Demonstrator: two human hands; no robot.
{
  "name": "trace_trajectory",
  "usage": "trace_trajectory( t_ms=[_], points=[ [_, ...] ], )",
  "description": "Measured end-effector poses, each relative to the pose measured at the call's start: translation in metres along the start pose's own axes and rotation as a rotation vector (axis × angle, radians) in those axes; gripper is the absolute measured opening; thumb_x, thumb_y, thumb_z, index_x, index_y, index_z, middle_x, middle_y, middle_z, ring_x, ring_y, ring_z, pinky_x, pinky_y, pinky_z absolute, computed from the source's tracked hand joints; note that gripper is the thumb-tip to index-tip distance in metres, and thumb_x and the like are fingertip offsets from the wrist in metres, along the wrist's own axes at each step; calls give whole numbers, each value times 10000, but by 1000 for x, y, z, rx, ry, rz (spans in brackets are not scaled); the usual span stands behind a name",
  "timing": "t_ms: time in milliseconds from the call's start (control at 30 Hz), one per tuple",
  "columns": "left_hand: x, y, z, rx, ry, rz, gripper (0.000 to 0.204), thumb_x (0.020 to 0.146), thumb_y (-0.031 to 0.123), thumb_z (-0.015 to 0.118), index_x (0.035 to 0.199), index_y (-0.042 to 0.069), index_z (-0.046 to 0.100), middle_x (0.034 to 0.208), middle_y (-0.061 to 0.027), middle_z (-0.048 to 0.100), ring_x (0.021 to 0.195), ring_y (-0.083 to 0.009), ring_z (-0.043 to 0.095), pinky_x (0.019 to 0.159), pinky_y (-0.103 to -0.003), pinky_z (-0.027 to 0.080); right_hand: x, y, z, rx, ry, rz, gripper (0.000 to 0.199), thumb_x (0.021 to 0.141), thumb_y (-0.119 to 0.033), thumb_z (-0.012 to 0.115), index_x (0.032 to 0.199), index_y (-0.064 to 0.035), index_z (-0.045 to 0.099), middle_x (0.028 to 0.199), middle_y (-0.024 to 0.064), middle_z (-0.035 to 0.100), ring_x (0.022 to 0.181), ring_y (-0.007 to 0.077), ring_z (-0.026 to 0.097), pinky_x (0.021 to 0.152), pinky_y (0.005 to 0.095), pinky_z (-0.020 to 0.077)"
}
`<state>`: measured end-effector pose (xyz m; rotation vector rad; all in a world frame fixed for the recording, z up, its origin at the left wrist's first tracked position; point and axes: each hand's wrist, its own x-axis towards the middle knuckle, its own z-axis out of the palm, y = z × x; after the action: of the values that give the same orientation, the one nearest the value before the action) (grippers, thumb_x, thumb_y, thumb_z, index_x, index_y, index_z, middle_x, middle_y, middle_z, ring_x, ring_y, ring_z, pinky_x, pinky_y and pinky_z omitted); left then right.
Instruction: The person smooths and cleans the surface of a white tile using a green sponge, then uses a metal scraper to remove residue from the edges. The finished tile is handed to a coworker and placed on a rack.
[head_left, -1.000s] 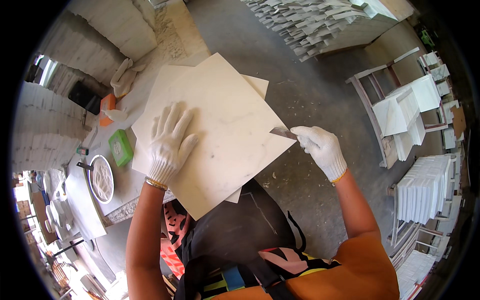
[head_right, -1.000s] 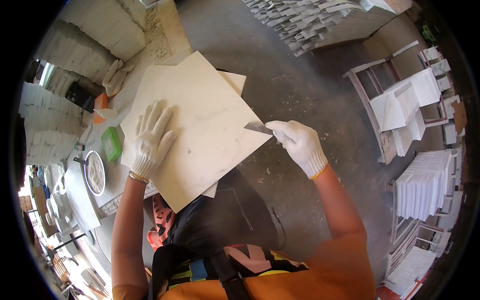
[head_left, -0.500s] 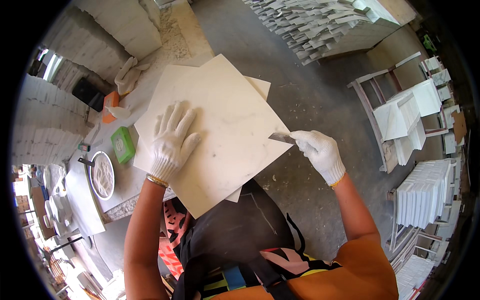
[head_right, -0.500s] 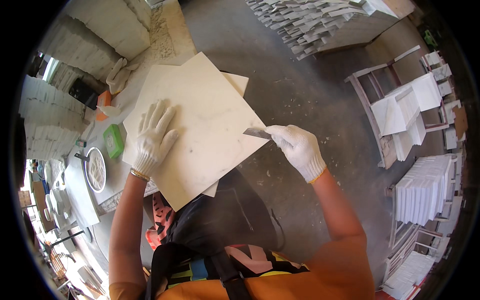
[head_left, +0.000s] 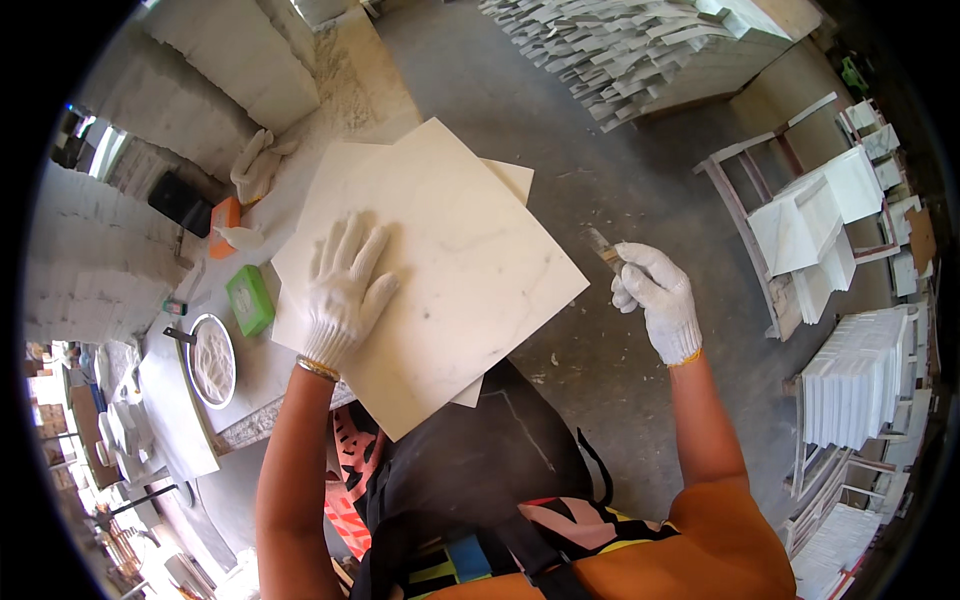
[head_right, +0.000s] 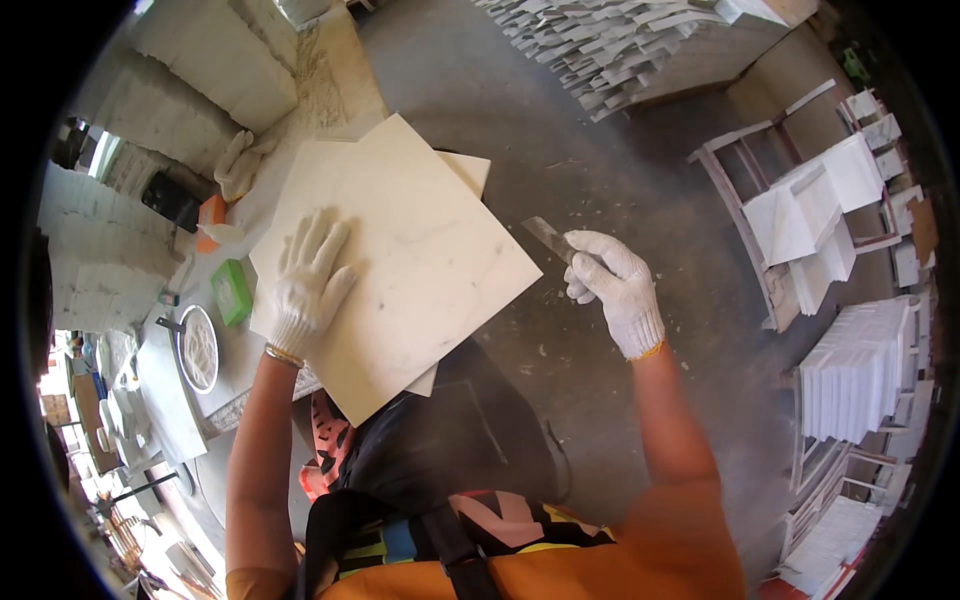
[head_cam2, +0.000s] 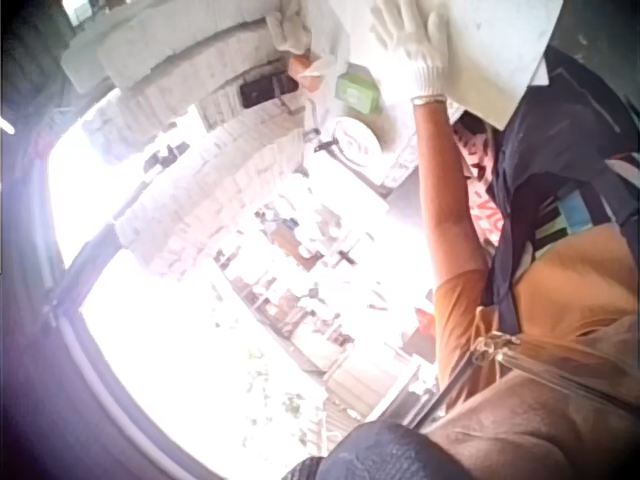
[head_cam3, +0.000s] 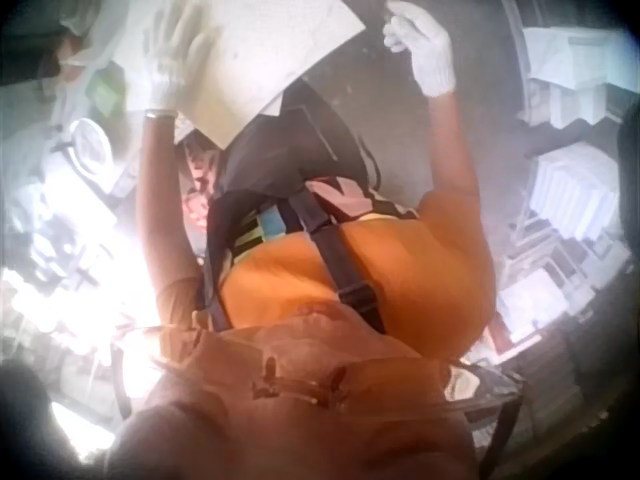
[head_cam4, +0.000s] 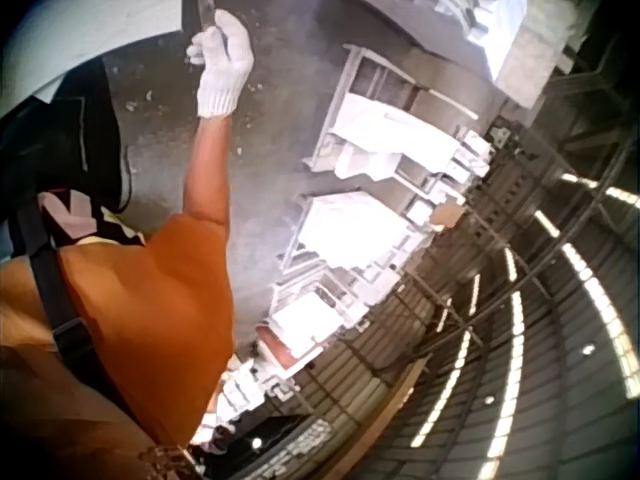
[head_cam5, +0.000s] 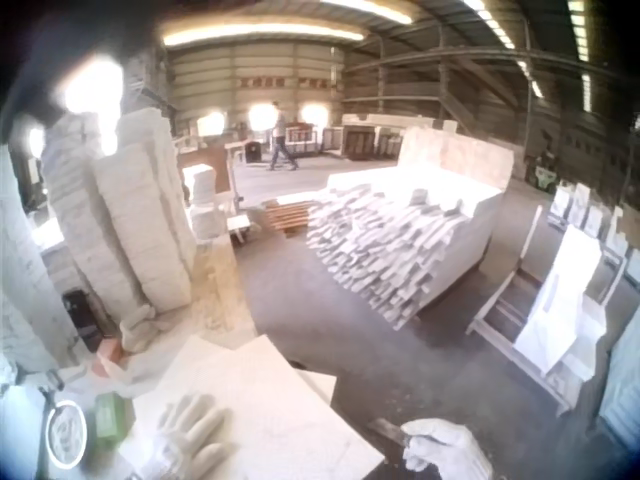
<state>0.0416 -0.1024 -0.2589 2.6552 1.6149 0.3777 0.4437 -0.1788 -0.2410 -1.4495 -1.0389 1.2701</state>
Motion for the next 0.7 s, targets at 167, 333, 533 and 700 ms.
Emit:
trace_trajectory(
  t_ms=[167,333,533,700],
  points=[
    [3,5,-4,-12,-25,-21,604,964,442,555,1493,165,465,1578,-169,368,1468,-410,297,1201,-544,212,43,62,-4,457,-117,120,324,963,-182,664,1251,-38,628,871,44,660,746,139,626,655,284,500],
    [4,8,-6,11,-68,-44,610,959,411,555,1496,138,458,1588,-170,354,1466,-416,300,1206,-538,202,66,66,51,655,-196,156,328,957,-158,655,1255,-24,628,1048,43,671,913,129,608,792,298,507],
    [4,7,-4,25,-87,-15,603,962,344,528,1501,88,442,1579,-179,364,1474,-404,290,1215,-518,199,51,70,45,741,-216,232,346,941,-155,679,1235,20,625,920,54,649,724,129,573,600,285,444],
    [10,17,-12,31,-136,-41,604,962,339,526,1502,82,440,1581,-170,366,1474,-398,292,1216,-514,202,34,80,25,757,-264,159,319,935,-158,699,1196,19,648,854,68,659,676,137,567,595,286,447]
  ],
)
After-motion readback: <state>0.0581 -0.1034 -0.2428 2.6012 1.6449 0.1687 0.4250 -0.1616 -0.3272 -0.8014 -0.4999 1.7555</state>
